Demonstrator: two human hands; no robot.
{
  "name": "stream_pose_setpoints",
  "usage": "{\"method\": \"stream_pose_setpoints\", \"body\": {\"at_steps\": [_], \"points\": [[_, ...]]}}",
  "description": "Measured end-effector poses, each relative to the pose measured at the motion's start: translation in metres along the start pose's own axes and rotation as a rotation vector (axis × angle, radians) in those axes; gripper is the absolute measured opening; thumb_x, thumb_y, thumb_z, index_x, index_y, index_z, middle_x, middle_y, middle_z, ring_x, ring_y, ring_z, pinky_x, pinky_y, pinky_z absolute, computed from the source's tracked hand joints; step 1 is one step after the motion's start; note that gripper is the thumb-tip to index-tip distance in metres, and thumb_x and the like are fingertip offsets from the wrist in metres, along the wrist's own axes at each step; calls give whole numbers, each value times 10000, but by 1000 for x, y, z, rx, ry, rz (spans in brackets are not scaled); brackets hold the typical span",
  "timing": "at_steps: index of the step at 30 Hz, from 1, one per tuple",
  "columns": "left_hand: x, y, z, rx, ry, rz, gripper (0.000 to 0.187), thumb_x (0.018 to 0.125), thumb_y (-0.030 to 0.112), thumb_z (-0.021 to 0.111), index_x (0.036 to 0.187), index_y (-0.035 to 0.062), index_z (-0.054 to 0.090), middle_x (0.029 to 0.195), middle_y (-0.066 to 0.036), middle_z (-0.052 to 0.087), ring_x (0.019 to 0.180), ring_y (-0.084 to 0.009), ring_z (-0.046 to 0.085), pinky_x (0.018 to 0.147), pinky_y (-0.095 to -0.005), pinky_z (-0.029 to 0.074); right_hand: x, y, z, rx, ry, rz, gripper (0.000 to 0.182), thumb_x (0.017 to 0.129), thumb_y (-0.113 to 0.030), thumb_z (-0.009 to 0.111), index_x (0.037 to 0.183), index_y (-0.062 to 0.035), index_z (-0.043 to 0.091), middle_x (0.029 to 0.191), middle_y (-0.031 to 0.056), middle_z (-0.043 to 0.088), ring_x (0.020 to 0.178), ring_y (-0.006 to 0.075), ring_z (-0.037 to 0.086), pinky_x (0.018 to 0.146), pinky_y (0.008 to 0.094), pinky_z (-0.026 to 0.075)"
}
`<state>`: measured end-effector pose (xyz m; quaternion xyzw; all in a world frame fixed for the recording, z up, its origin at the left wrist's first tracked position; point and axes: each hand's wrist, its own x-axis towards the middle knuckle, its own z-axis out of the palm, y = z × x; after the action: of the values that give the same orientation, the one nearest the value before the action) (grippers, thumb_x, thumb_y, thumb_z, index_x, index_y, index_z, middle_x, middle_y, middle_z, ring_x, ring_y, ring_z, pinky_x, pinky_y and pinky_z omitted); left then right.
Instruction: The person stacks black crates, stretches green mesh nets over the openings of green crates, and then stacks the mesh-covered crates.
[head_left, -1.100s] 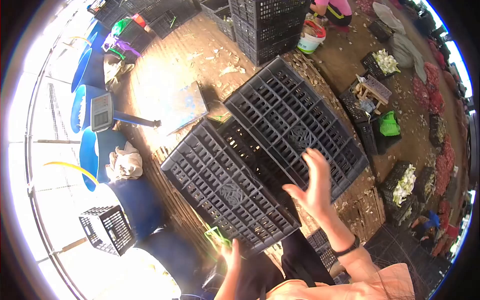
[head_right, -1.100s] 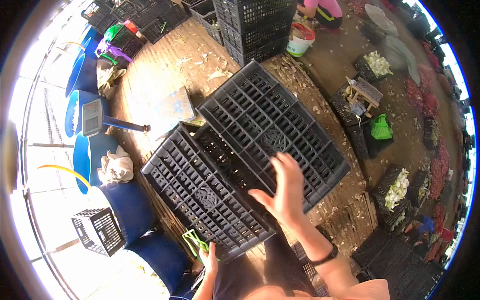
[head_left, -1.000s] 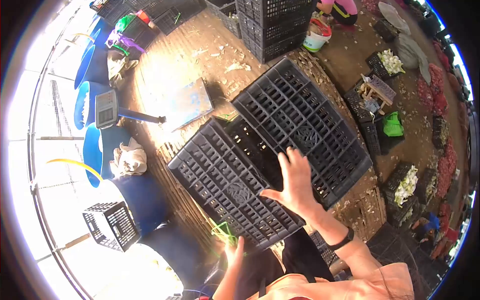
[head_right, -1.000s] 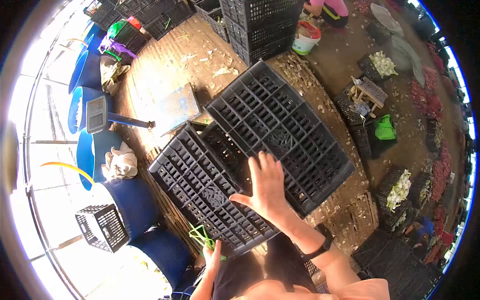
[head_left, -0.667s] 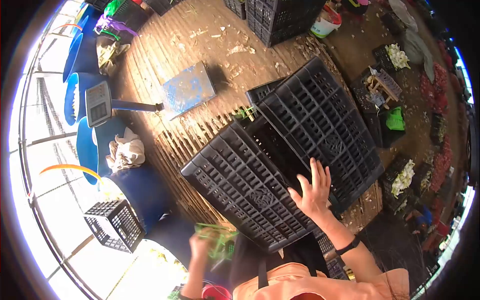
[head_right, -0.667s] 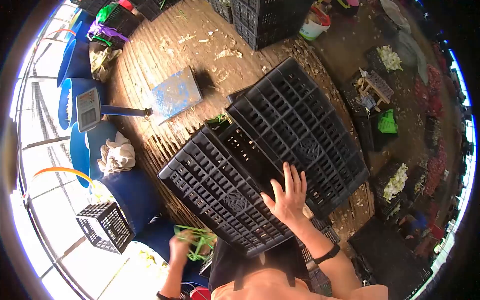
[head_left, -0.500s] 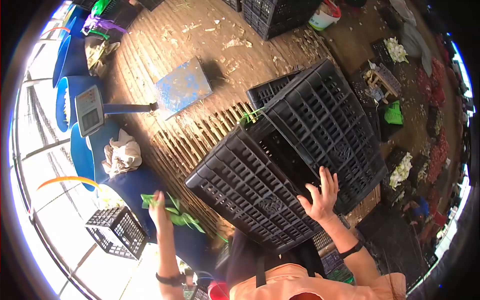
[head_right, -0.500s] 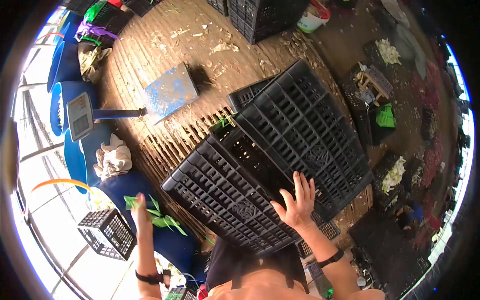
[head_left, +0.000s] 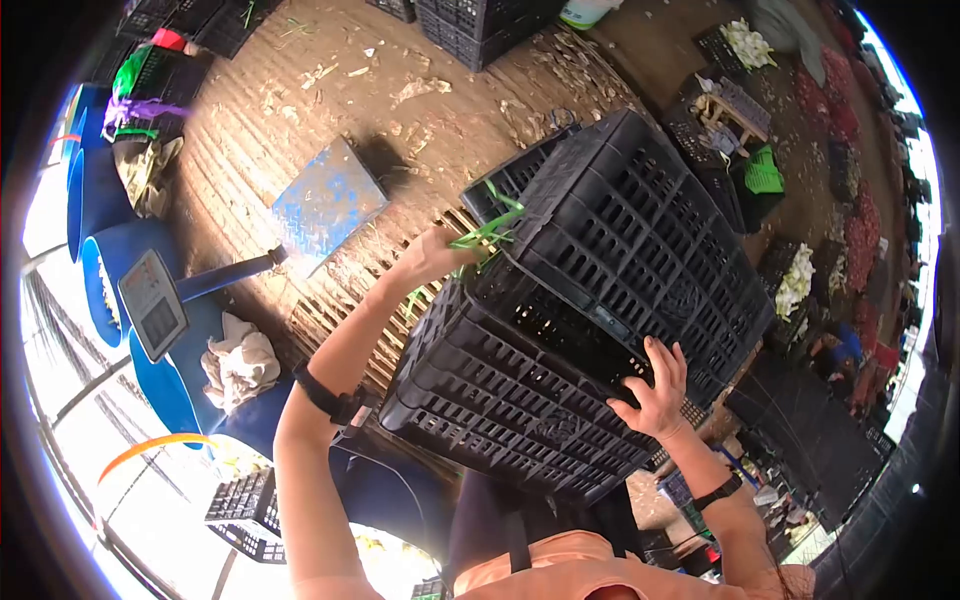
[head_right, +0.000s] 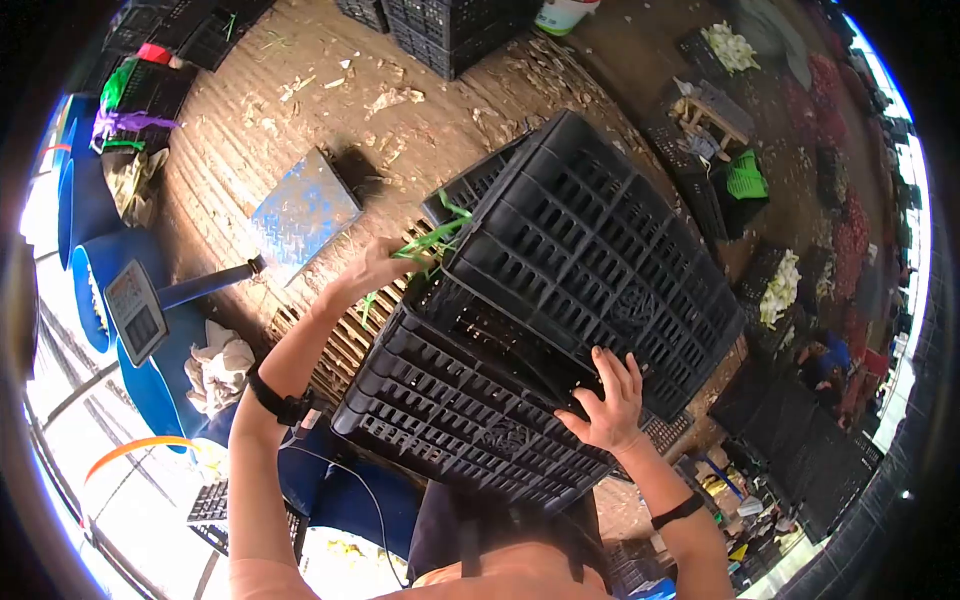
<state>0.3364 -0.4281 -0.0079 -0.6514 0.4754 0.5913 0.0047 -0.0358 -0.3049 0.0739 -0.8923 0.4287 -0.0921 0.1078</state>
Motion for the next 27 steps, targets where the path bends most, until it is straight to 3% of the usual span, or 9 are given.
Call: {"method": "stream_pose_setpoints", "body": {"at_steps": [3,8,10,14,21,22,24,26,27], "points": [[20,-18,12,-23,-30,197,391,701,349,675,977,71,676,794,-56,649,703,-162,571,629,-300,445,-1,0,0,13,13,9,441,813,-516,527,707,-93,598,1299,222,417,1171,338,425,1048,476,222],[22,-12,11,65,-48,222,331,708,259,622,1001,113,675,836,-91,660,765,-184,606,700,-309,477,-2,1,0,30,13,32,404,780,-492,576,707,-95,596,1292,212,429,1160,333,438,1048,476,227],[14,11,8,210,-49,174,352,728,338,595,1015,150,672,820,-152,661,775,-252,644,711,-373,502,-4,2,-3,31,38,40,390,767,-482,593,708,-97,591,1291,208,432,1153,335,445,1045,478,230],[27,6,8,605,6,414,342,729,271,576,1039,146,649,901,-180,644,859,-318,623,771,-397,499,-6,4,-4,74,1,28,395,729,-488,626,703,-99,569,1277,205,435,1167,346,429,1042,498,227],[34,6,-6,517,-149,450,301,743,293,634,984,112,642,910,-161,643,862,-327,606,766,-413,465,-7,4,-12,99,-6,60,397,715,-498,647,673,-109,577,1282,168,451,1170,303,438,1061,473,217],[38,4,-3,472,-45,607,264,749,273,646,959,114,652,906,-158,644,848,-308,612,754,-394,470,-7,5,-12,95,10,72,397,715,-498,647,673,-109,577,1282,168,451,1170,303,438,1061,473,217],[18,15,-3,325,-25,385,219,755,235,665,939,117,665,912,-162,640,844,-286,617,741,-369,475,-8,4,-13,116,4,66,400,715,-495,646,661,-107,565,1273,166,459,1170,303,438,1061,475,220],[31,-16,7,277,68,401,171,773,197,674,919,108,677,878,-122,656,820,-207,622,725,-326,476,-6,3,-14,116,30,67,399,725,-485,638,640,-107,541,1280,157,455,1173,290,436,1052,473,235],[31,-21,11,-16,185,382,147,757,148,697,888,86,670,803,-59,637,729,-155,583,648,-290,454,-5,4,-14,106,48,61,402,734,-476,630,620,-107,518,1287,149,451,1177,276,435,1044,470,251]]}}
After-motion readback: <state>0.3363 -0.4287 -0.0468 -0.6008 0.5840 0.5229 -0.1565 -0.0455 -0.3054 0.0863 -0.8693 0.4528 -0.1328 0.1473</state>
